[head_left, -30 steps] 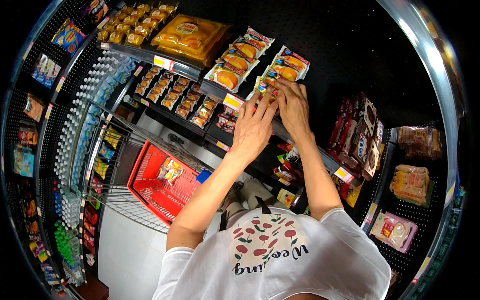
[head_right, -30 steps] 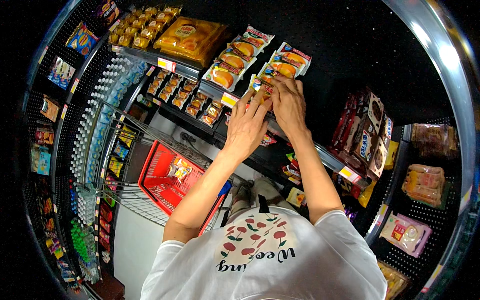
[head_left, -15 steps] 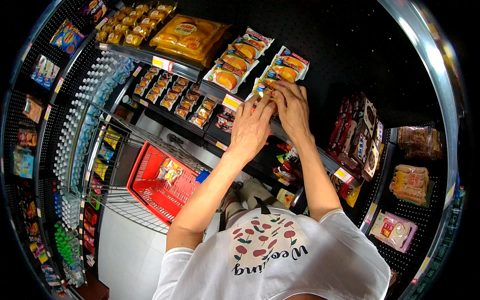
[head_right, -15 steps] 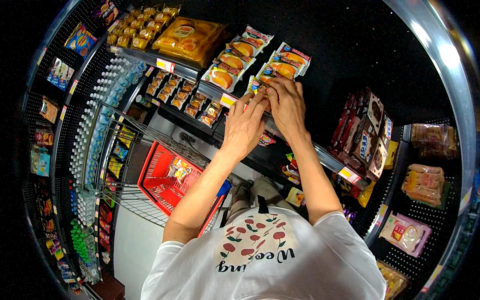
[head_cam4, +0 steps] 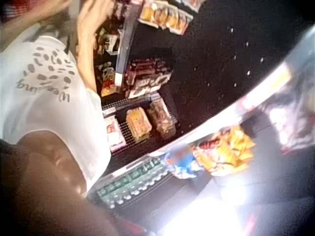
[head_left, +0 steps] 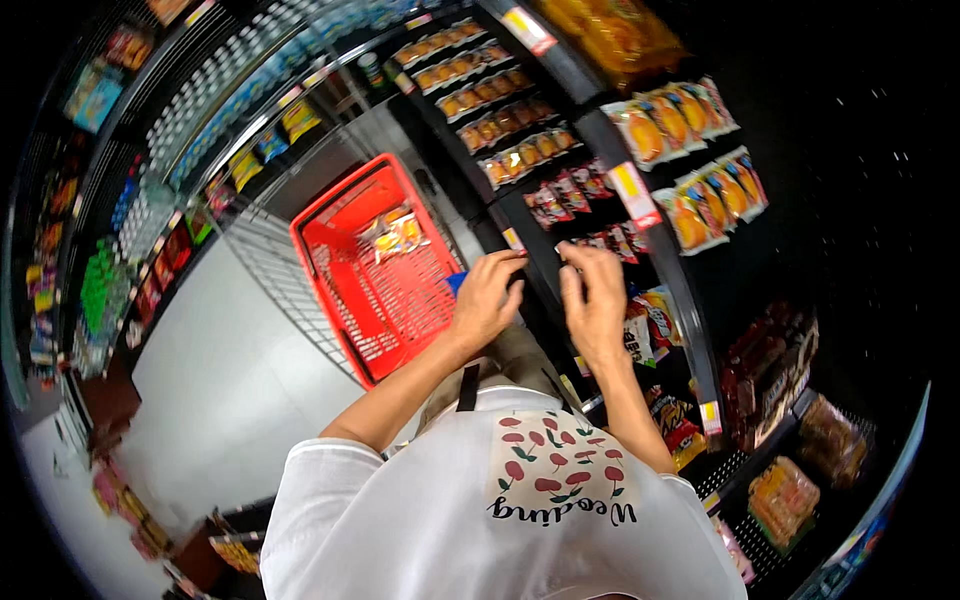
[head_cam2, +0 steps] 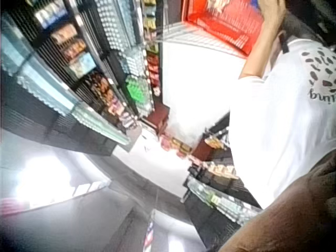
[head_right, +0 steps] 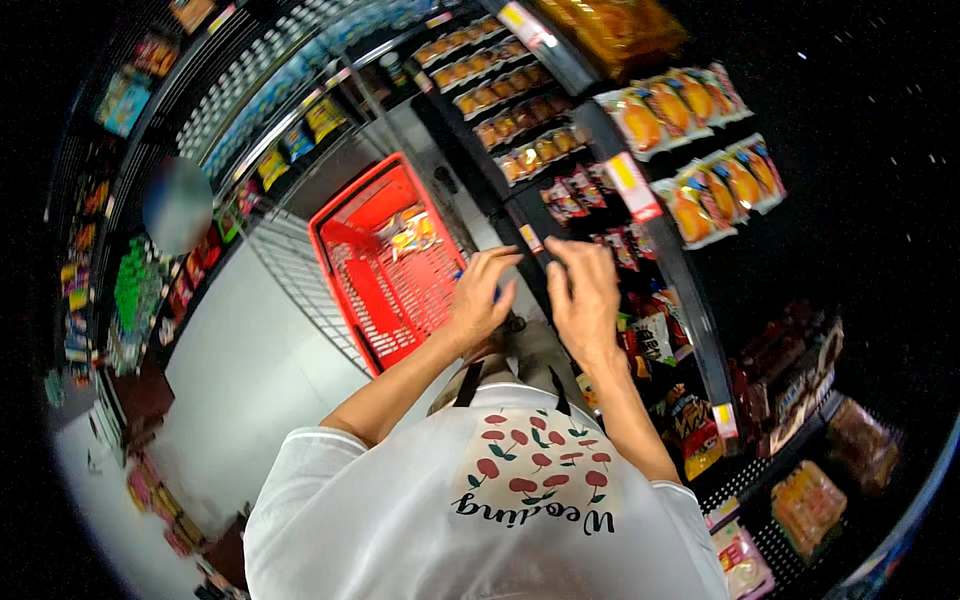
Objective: The person wipes a refrigerated shelf with a blue cloth and then repeatedly picks packaged food items from a red shopping basket, placing them onto the shelf in neat rows. The person handles multiple snack packages one by one and arranges them on the shelf.
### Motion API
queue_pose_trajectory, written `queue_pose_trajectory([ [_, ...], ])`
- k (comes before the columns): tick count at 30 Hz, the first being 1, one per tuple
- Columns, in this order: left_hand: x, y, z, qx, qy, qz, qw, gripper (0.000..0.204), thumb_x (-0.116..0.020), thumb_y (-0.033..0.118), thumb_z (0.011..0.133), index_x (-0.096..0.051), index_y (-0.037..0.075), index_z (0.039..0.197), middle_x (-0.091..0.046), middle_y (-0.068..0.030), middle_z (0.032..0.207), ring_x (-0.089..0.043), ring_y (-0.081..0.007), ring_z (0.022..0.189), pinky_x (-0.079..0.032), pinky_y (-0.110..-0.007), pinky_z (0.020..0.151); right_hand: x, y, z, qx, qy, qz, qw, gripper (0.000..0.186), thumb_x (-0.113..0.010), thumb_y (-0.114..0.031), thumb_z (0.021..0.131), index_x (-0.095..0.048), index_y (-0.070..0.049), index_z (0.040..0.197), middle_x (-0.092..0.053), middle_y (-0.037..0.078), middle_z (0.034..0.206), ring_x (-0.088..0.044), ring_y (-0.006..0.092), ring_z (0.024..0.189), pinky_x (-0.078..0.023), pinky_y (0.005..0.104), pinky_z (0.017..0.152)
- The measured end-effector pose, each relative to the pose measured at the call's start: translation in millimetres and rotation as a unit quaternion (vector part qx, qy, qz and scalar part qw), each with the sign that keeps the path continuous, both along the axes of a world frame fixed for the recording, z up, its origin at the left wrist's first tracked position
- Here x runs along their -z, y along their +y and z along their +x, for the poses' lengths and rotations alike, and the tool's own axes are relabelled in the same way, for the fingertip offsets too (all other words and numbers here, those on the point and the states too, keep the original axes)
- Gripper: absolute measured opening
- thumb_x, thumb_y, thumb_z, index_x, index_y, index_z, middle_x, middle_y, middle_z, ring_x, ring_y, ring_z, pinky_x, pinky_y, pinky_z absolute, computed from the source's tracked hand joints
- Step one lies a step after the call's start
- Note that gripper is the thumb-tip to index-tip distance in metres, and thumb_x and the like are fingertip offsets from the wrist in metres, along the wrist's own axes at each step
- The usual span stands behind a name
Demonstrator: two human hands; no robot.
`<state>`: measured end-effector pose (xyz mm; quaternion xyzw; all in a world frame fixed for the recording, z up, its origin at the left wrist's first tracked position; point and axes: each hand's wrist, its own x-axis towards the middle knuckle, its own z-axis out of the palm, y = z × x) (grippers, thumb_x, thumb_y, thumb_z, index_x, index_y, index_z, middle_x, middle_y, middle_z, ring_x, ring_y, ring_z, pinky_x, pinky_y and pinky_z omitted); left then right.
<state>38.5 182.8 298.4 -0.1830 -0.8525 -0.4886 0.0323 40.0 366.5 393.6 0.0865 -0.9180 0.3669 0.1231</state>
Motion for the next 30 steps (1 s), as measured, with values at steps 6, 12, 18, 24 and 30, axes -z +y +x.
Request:
queue_pose_trajectory([
  [6,108,-113,56,-0.188,-0.190,-0.100,0.958,0.039,-0.065,0.009,0.092,-0.057,0.003,0.130,-0.062,-0.0211,0.123,-0.059,-0.0407,0.117,-0.048,-0.047,0.102,106,-69,19,-0.119,-0.238,0.028,0.963,0.062,-0.075,-0.016,0.090,-0.050,0.001,0.144,-0.058,0.023,0.133,-0.053,0.0407,0.124,-0.044,0.0461,0.107],
  [12,195,-163,67,-0.236,-0.256,-0.169,0.922,0.047,-0.069,0.014,0.090,-0.055,-0.002,0.133,-0.061,-0.0248,0.127,-0.059,-0.0407,0.121,-0.049,-0.048,0.104,201,-110,8,-0.058,-0.261,0.039,0.963,0.082,-0.080,-0.016,0.086,-0.036,0.005,0.152,-0.054,0.027,0.136,-0.050,0.0439,0.126,-0.043,0.0480,0.108],
  [18,253,-177,27,-0.195,-0.286,-0.209,0.915,0.061,-0.073,0.019,0.087,-0.051,0.000,0.140,-0.060,-0.0233,0.135,-0.056,-0.0404,0.126,-0.048,-0.048,0.105,253,-120,20,-0.017,-0.268,0.026,0.963,0.073,-0.076,-0.018,0.088,-0.041,-0.003,0.151,-0.058,0.023,0.129,-0.055,0.0418,0.121,-0.047,0.0488,0.102],
  [24,291,-179,-32,-0.156,-0.245,-0.284,0.914,0.066,-0.074,0.019,0.085,-0.048,0.002,0.144,-0.051,-0.0199,0.149,-0.047,-0.0394,0.136,-0.043,-0.048,0.111,261,-123,22,0.001,-0.237,0.039,0.971,0.063,-0.074,-0.020,0.089,-0.048,-0.001,0.142,-0.059,0.022,0.122,-0.056,0.0414,0.118,-0.048,0.0478,0.099],
  [30,338,-169,-90,-0.149,-0.193,-0.364,0.899,0.083,-0.080,0.019,0.080,-0.041,0.006,0.153,-0.043,-0.0168,0.157,-0.044,-0.0373,0.140,-0.040,-0.049,0.117,257,-126,18,0.008,-0.236,0.035,0.971,0.060,-0.074,-0.020,0.089,-0.050,0.000,0.140,-0.060,0.022,0.118,-0.058,0.0425,0.114,-0.049,0.0478,0.096],
])
